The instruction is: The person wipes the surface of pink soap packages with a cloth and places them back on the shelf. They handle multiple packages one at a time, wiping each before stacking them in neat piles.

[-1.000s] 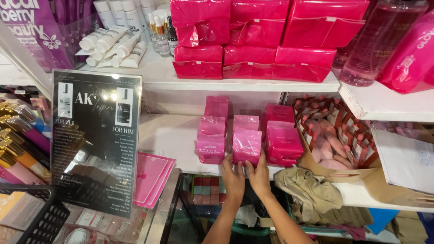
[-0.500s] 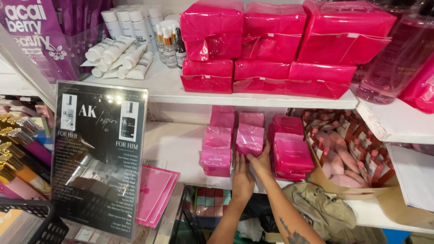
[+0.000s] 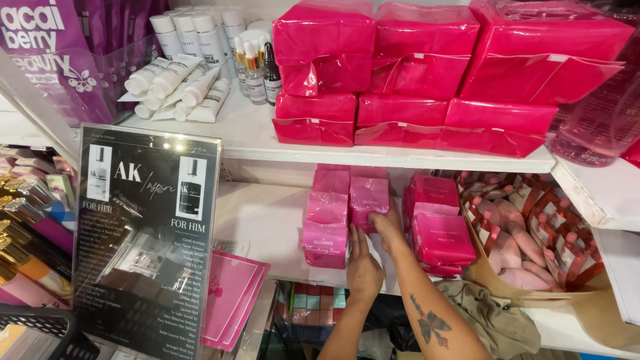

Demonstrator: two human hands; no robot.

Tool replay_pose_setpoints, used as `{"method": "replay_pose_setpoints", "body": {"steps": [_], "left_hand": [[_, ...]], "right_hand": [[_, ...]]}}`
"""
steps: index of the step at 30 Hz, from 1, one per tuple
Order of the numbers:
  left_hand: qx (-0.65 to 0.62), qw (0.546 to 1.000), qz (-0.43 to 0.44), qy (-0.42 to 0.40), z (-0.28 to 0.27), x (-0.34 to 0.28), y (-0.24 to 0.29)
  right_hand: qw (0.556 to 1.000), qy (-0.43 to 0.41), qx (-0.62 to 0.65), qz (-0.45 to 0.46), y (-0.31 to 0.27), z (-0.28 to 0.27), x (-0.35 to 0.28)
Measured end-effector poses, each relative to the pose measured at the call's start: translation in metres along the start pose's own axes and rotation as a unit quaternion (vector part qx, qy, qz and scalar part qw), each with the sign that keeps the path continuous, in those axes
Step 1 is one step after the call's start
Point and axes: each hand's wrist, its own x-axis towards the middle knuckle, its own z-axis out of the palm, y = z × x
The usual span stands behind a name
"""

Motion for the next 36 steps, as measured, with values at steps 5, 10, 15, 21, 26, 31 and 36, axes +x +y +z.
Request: {"method": "replay_pose_setpoints", "body": {"steps": [5,10,15,21,26,31,36], "left_hand": [[0.031,0.999,-0.038,-0.015,0.006,0.014,0.001],[0.054,0.995,-0.066,-0.048,-0.009,0.013,0.019],[0.053,0.996,-0.058,-0.047,0.000,0.011,0.004],[-0.025,0.991,0.016,0.132,0.037,-0.012,0.004],[-0.238,0.965,-0.027,0.103,0.028,-0.012,0.064],[-0.295,0.950,-0.100,0.013,0.008,-0.003,0.108],[-0.345,0.919,-0.172,-0.086,0.010,-0.009,0.111]], "right_hand": [[0.996,0.050,-0.059,-0.035,-0.005,0.006,-0.007],[0.985,0.083,-0.130,0.082,0.022,-0.007,-0.034],[0.906,0.051,-0.357,-0.223,-0.051,-0.026,-0.136],[0.802,0.198,-0.448,-0.342,-0.105,-0.074,-0.187],[0.800,0.247,-0.462,-0.293,-0.087,-0.105,-0.171],[0.802,0.261,-0.466,-0.268,-0.082,-0.117,-0.155],[0.833,0.237,-0.457,-0.201,-0.080,-0.123,-0.152]]}}
